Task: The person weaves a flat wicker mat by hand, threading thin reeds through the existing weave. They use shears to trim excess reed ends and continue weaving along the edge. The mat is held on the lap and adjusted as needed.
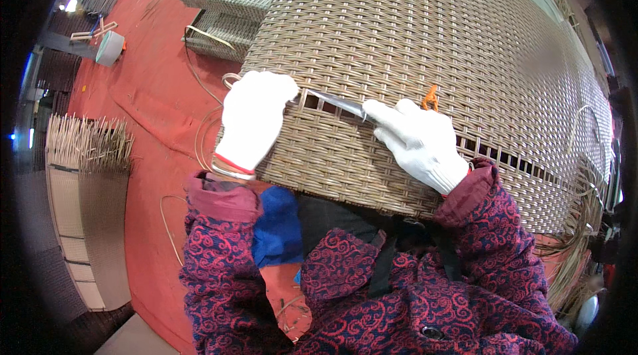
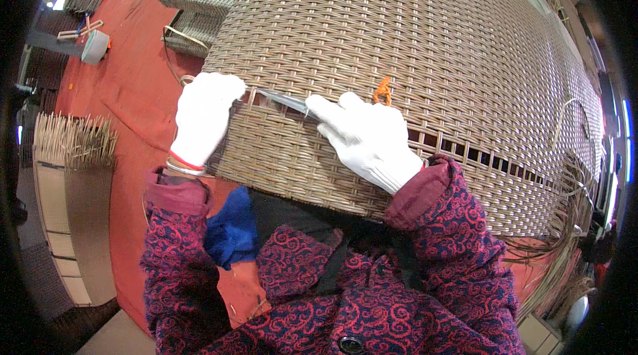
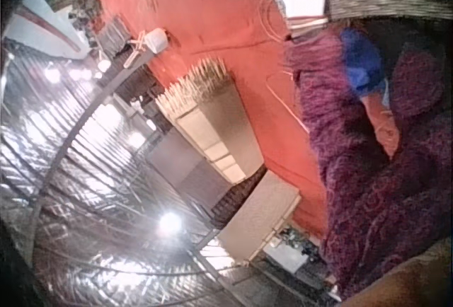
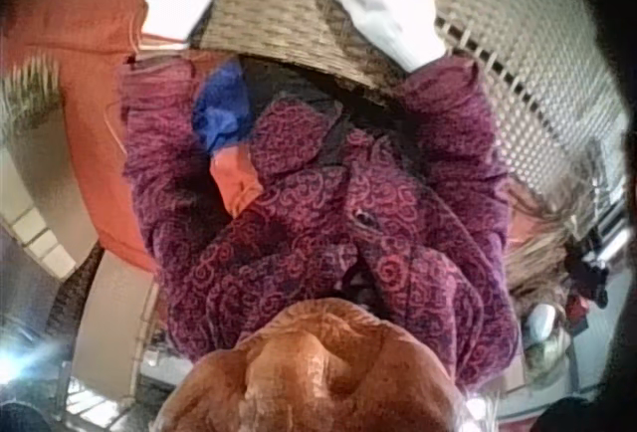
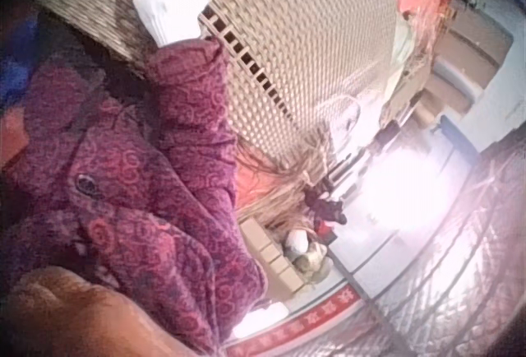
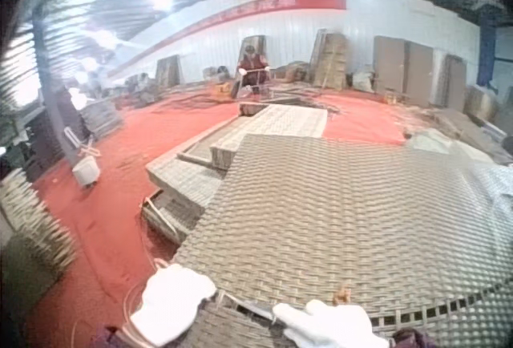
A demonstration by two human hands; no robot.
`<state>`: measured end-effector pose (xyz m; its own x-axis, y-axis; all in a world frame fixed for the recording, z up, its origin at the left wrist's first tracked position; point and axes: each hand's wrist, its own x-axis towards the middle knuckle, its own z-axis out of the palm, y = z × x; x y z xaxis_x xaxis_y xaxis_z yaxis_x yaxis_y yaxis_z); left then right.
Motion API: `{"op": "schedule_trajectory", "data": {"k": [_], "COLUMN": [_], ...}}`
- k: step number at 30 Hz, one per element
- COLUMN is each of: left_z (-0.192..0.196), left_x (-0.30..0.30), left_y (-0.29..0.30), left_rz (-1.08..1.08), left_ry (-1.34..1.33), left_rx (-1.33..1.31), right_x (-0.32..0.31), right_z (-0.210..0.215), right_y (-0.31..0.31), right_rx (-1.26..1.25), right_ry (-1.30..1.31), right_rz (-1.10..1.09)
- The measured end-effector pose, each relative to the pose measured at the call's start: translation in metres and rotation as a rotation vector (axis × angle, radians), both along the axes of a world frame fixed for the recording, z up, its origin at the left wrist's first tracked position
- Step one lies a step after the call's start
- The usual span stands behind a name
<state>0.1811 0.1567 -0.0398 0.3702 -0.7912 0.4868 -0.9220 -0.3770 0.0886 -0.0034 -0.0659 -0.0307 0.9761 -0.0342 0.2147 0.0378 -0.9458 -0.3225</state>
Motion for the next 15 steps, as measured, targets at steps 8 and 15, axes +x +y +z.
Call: {"op": "schedule_trajectory", "data": {"k": [8, 15], "left_z": [-0.009, 0.002], "left_x": [-0.016, 0.024], "left_y": [-0.018, -0.002], "left_rz": [-0.034, 0.103], "left_ry": [0.046, 0.215], "left_rx": [-0.149, 0.058], "right_x": [0.002, 0.009], "right_z": [-0.009, 0.010], "right_y": [-0.003, 0.001], "right_rx": [0.106, 0.227], "right_ry": [-0.022, -0.075], "right_rz": [-0.028, -0.078]}}
